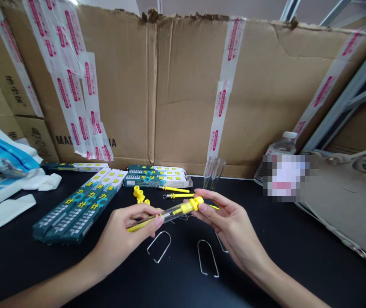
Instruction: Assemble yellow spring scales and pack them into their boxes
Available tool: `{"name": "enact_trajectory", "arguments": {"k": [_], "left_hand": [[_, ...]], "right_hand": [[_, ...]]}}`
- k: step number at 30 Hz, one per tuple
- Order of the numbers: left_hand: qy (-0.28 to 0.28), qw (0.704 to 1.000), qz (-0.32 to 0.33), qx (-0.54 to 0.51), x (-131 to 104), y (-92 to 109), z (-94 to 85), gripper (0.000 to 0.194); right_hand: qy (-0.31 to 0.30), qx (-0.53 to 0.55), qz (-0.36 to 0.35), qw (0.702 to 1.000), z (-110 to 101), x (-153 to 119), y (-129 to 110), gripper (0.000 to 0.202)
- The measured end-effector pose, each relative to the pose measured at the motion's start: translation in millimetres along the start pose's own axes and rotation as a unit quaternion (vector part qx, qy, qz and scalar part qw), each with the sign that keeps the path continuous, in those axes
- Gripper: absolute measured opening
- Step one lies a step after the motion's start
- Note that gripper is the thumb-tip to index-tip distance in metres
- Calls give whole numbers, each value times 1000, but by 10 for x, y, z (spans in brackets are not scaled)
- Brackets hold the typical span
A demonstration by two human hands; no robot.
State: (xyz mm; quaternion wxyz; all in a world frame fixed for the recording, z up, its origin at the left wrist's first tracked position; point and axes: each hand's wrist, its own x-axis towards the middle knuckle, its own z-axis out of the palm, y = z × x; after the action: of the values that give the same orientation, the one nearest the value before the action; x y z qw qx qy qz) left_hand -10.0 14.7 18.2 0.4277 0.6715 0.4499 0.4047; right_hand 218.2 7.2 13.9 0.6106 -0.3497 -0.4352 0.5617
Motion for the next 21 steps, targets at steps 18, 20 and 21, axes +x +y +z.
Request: {"name": "enact_trajectory", "arguments": {"k": [18, 20, 21], "left_hand": [[10, 999, 14, 32, -9, -4, 61, 29], [18, 999, 21, 26, -26, 0, 83, 28], [21, 999, 21, 20, -35, -1, 93, 28]], "right_hand": [[22, -18, -32, 999, 56, -42, 88, 26], [36, 20, -35, 999, 81, -47, 83, 24], [47, 37, -36, 998, 90, -47, 78, 24]]}}
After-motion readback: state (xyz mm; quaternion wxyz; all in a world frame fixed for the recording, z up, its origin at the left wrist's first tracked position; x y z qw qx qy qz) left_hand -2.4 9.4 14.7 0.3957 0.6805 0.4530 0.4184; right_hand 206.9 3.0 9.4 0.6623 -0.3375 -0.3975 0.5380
